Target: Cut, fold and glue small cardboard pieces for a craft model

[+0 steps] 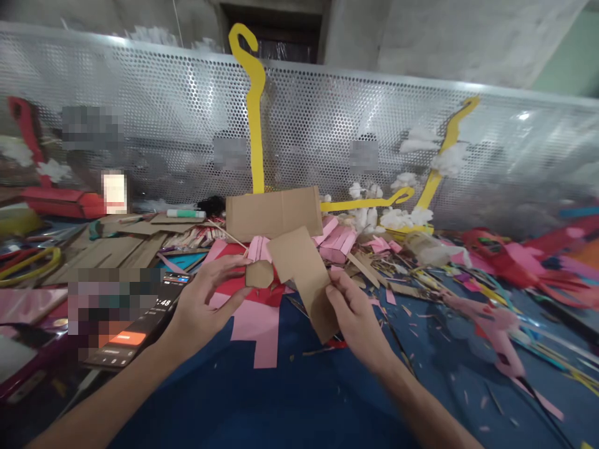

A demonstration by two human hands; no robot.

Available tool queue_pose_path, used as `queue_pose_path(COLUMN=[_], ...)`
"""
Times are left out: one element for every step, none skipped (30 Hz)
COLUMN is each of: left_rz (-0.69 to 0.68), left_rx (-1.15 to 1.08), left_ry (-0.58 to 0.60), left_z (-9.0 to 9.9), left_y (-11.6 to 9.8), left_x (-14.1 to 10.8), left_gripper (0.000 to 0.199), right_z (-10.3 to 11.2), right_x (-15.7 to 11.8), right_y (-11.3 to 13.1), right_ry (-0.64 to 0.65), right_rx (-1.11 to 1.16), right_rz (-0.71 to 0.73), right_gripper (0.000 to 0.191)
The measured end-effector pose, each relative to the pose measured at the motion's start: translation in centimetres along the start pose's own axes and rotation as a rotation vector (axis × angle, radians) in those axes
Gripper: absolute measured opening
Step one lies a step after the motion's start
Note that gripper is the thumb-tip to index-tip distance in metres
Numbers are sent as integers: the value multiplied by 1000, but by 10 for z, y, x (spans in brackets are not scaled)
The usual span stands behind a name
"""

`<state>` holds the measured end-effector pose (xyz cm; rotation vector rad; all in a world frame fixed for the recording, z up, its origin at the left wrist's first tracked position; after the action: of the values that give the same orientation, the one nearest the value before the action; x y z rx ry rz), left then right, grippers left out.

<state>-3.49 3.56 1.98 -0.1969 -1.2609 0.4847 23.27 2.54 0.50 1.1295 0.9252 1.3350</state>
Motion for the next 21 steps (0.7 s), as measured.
queue_pose_path(left_rz=[-2, -4, -4, -5, -2, 1, 4, 7, 9, 9, 8, 4, -10, -34, -64, -95, -124, -153, -175, -190, -203], left_rx=[0, 0, 1, 3, 8, 16, 27, 38, 46, 49, 50, 52, 55, 58, 61, 66, 74, 83, 91, 97, 98], left_ry=[-1, 0, 2, 8, 16, 28, 40, 54, 67, 78, 89, 98, 106, 114, 126, 143, 160, 175, 187, 194, 192], left_z=[0, -1, -1, -2, -2, -2, -3, -3, -4, -4, -5, -5, -6, -6, -7, -8, -9, -10, -11, -12, -12], left_y=[0, 0, 0, 0, 0, 0, 0, -1, -1, -2, -2, -3, -4, -6, -8, -10, -12, -14, -15, -16, -17], left_x=[0, 0, -1, -1, -2, -2, -3, -3, -3, -3, -3, -3, -3, -2, -2, -1, -1, -1, -1, -1, -1], left_gripper=[47, 48, 48, 49, 49, 49, 49, 49, 49, 48, 48, 47, 47, 48, 49, 50, 51, 52, 53, 54, 55], right_z=[0, -1, -2, -4, -6, -7, -7, -7, -7, -7, -6, -6, -6, -6, -8, -9, -11, -13, -15, -17, -18], right_x=[0, 0, 0, -1, -2, -2, -3, -3, -3, -2, -2, -2, -1, -1, -2, -2, -3, -4, -5, -6, -7], right_y=[-2, -3, -4, -5, -5, -5, -5, -5, -6, -6, -6, -6, -6, -6, -6, -5, -5, -5, -5, -4, -4], right_ry=[-4, 1, 13, 31, 50, 58, 59, 58, 54, 46, 38, 30, 26, 26, 35, 50, 65, 81, 95, 104, 109], right_rx=[73, 154, 239, 324, 401, 467, 520, 561, 593, 619, 640, 659, 676, 693, 705, 711, 711, 707, 703, 703, 706], right_rz=[-33, -67, -102, -134, -163, -187, -210, -232, -250, -262, -265, -264, -263, -261, -261, -262, -264, -266, -267, -269, -274], right_gripper=[22, 23, 24, 25, 27, 28, 28, 27, 26, 25, 23, 21, 21, 21, 22, 22, 23, 23, 23, 23, 24])
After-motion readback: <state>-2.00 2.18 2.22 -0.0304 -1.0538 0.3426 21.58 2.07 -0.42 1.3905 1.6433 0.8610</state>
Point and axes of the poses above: each hand's wrist, its own x-axis towards the middle knuckle, its own z-axis out of the back of the hand, y = z × x, the point moved 5 cm from there along x, towards the middle knuckle, and after that the axes turned 12 degrees about -z, right-handed, at the moved point
